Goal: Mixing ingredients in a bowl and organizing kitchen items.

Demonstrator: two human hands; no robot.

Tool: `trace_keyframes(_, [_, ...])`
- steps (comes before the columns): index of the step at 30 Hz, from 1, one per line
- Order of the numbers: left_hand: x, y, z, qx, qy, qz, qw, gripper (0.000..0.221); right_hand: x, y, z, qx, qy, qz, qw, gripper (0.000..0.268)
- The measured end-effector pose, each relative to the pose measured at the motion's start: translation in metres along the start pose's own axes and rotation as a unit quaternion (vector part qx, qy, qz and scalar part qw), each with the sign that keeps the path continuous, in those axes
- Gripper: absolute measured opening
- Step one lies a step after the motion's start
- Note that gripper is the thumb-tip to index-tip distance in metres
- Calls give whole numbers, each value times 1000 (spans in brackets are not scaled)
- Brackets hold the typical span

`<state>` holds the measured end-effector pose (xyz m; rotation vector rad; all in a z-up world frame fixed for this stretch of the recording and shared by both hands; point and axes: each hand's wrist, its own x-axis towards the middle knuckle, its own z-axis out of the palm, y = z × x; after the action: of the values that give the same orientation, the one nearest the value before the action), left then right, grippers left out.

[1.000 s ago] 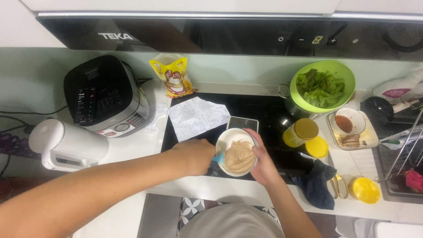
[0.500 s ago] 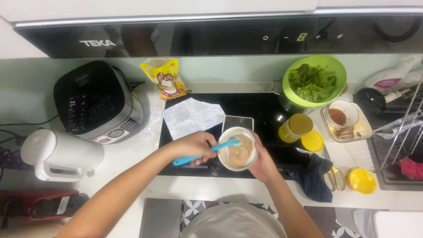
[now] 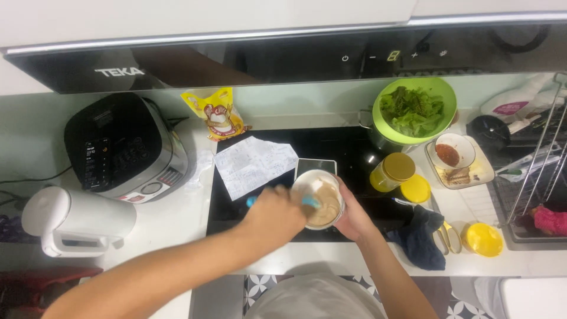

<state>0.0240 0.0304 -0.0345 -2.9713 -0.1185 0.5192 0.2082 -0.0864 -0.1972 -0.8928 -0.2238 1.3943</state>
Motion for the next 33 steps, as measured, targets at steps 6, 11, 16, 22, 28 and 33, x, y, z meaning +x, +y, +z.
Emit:
trace_keyframes(6, [12, -33, -1, 65, 195, 20, 978, 26, -2, -8, 7, -26, -42, -20, 999, 71])
trace_keyframes(11, [20, -40, 50, -280, -53, -53, 957, 19, -4, -14, 15, -44, -44, -48, 997, 69])
trace_keyframes(16, [35, -41, 78, -673, -211, -171, 688, 20, -6, -8, 15, -2, -1, -31, 1000, 66])
trace_keyframes(22, [47, -46, 111, -593, -1, -145, 792, 32, 27, 18, -35, 51, 77, 10, 996, 63])
trace_keyframes(28, [45, -25, 90, -370, 93, -162, 910, 17, 68, 51, -67, -20, 173, -57, 983, 62])
trace_keyframes(33, [55, -11, 115, -410, 77, -218, 882, 13, 76, 55, -69, -123, 242, -116, 956, 58])
